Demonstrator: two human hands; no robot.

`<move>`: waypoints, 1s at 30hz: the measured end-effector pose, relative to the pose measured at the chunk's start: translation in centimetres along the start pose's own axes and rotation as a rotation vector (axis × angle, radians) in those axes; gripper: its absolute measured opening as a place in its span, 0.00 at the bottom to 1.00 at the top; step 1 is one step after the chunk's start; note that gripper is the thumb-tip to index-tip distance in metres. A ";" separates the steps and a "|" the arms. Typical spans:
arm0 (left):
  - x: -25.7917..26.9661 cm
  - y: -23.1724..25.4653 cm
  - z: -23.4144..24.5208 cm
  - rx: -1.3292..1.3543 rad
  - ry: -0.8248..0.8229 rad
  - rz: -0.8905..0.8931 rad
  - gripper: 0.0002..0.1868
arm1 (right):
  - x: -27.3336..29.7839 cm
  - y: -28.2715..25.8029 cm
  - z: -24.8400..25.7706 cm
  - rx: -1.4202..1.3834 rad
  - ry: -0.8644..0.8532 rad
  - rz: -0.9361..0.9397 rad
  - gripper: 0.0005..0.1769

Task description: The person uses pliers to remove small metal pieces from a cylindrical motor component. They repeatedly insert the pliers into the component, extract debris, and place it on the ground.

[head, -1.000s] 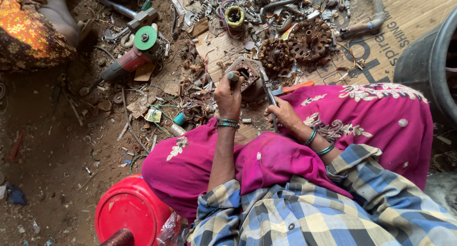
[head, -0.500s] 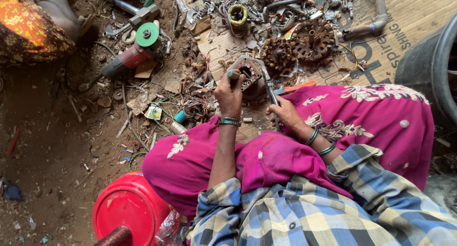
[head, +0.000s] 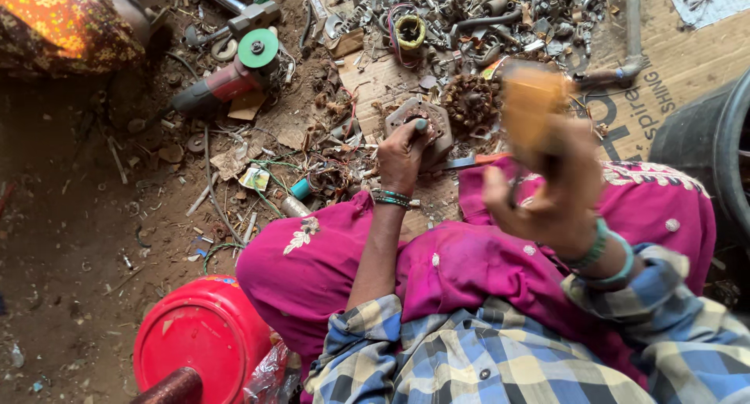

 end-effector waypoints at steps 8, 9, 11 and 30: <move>-0.1 0.5 0.0 -0.062 -0.002 -0.024 0.13 | -0.7 6.2 -9.4 0.427 -0.670 -0.333 0.37; -0.6 0.9 0.1 -0.091 0.032 -0.044 0.14 | -1.5 6.2 -8.7 0.372 -0.583 -0.269 0.37; -0.5 1.6 -0.1 -0.089 0.035 -0.110 0.12 | -2.0 4.8 -6.1 0.251 -0.419 -0.163 0.37; -3.6 -0.2 -3.8 -0.223 -0.190 0.039 0.12 | -0.1 1.6 8.0 -0.274 0.135 -0.291 0.20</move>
Point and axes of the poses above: each hand's wrist, its own x-axis away from the middle knuckle, its own z-axis out of the back of the hand, y = z × x, the point moved 10 cm from there along -x, towards the middle knuckle, and after that the axes turned 12 degrees about -y, right-handed, at the moved point
